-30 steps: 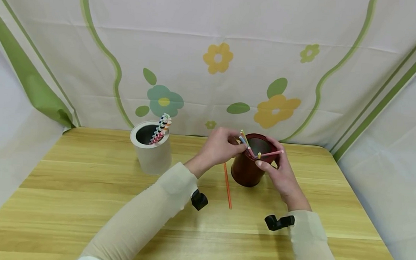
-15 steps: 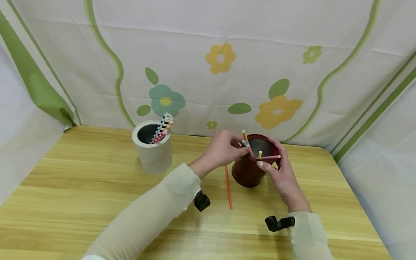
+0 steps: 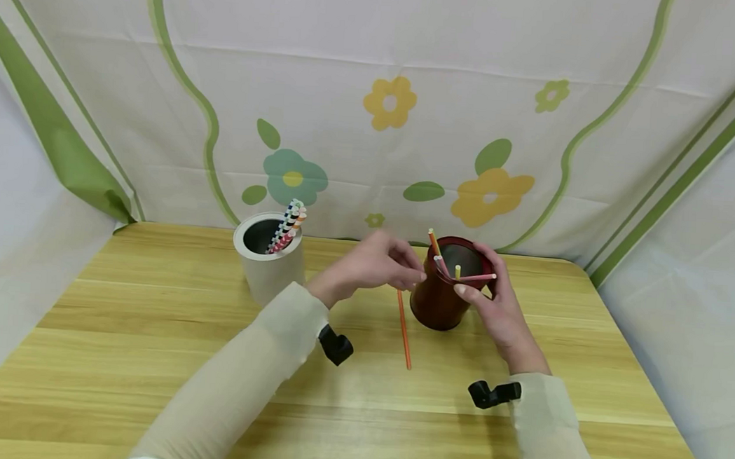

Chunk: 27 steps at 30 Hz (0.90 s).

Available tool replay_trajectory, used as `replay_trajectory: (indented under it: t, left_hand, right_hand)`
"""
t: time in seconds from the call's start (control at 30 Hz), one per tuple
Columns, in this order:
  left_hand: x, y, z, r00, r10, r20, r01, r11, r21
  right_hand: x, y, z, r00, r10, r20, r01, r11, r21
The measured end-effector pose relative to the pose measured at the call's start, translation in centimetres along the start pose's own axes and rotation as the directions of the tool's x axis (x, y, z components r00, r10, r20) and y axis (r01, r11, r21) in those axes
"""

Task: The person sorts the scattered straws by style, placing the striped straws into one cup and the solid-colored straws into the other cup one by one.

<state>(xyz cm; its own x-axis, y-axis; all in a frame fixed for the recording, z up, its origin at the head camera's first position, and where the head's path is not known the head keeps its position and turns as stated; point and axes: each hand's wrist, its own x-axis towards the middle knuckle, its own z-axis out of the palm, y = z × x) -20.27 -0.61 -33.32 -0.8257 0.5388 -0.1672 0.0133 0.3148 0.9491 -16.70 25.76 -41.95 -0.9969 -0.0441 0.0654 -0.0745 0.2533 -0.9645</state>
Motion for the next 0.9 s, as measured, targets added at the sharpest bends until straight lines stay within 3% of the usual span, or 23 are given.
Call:
replay_trajectory:
  t: [0.13, 0.4, 0.7, 0.9]
  left_hand:
    - [0.1, -1.1, -0.6, 0.995, -0.070, 0.075, 0.073, 0.997, -0.030]
    - [0.9, -5.2, -0.5, 0.988, -0.138, 0.067, 0.145, 0.983, -0.112]
    - [1.8, -9.5, 0.8, 0.964, -0.249, -0.093, 0.220, 0.944, -0.247]
    - [2.4, -10.3, 1.3, 0.944, -0.275, -0.181, 0.207, 0.923, -0.323]
  right_hand:
    - [0.0, 0.1, -0.1, 1.000, 0.002, -0.002, -0.002, 1.000, -0.002]
    - [0.0, 0.4, -0.1, 1.000, -0.009, -0.006, 0.009, 1.000, 0.006]
    - [0.1, 0.3, -0.1, 1.000, -0.015, -0.007, 0.015, 1.000, 0.003]
    - [0.2, 0.3, -0.1, 1.000, -0.016, -0.007, 0.016, 1.000, 0.006]
